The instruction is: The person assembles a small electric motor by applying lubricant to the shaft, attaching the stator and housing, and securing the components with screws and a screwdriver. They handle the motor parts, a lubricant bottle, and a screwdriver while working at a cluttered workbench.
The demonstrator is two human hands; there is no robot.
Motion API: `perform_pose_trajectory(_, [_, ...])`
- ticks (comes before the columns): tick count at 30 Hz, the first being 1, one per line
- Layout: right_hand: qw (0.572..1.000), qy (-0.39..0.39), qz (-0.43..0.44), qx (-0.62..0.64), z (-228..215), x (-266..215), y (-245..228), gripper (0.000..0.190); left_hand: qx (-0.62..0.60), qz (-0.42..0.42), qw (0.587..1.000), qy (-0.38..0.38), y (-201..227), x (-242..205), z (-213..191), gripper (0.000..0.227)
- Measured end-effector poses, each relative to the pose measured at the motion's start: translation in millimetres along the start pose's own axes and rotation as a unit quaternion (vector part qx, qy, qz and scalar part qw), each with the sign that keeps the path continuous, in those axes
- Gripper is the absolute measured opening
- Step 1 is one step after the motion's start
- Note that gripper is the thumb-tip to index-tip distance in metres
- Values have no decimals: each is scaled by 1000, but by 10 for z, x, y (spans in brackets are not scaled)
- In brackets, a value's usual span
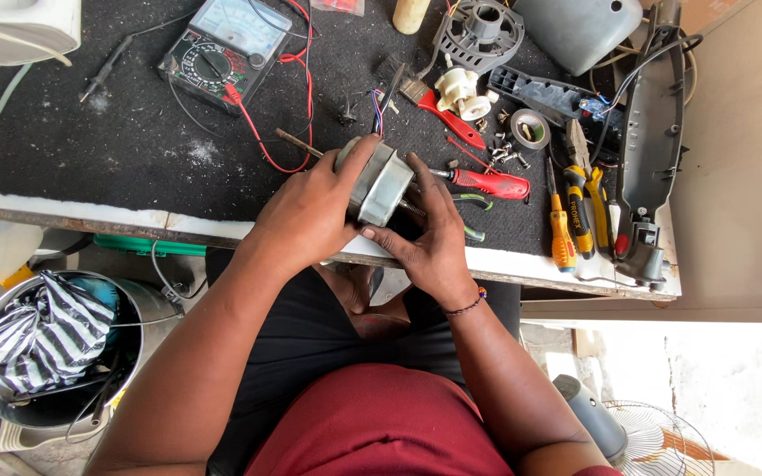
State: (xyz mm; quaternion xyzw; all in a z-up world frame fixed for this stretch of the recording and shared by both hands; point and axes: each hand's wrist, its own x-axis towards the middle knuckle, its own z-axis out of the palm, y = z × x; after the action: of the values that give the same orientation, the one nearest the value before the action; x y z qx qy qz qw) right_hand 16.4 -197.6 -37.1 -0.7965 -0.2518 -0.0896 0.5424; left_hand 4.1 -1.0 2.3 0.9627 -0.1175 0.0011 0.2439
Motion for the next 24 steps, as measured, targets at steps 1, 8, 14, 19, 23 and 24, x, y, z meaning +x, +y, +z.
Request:
perform_pose_trajectory(1, [1000, 2, -2, 4, 2, -4, 0, 98, -6, -1, 1000, -5, 34, -20, -30, 103])
perform_pose_trajectory(8, [1000, 7, -5, 19, 4, -1, 11, 97, -14, -4, 1000, 0, 71, -32, -35, 99])
perform_pose_trajectory(14, [999, 25, -25, 16, 11, 58, 6, 97, -21, 7, 1000, 19, 81, -28, -45, 98])
perform_pose_trajectory(19, [998, 38, -42, -29, 19, 77, 39, 98, -15, 15, 1000, 21, 63, -14, -56, 100])
perform_pose_trajectory(23, [996, 50, -63, -51, 32, 81, 7, 95, -15, 19, 999, 23, 44, -11, -62, 102])
perform_pose_trajectory(24, [996, 49, -62, -50, 32, 89, -2, 95, -15, 19, 999, 23, 38, -8, -65, 102])
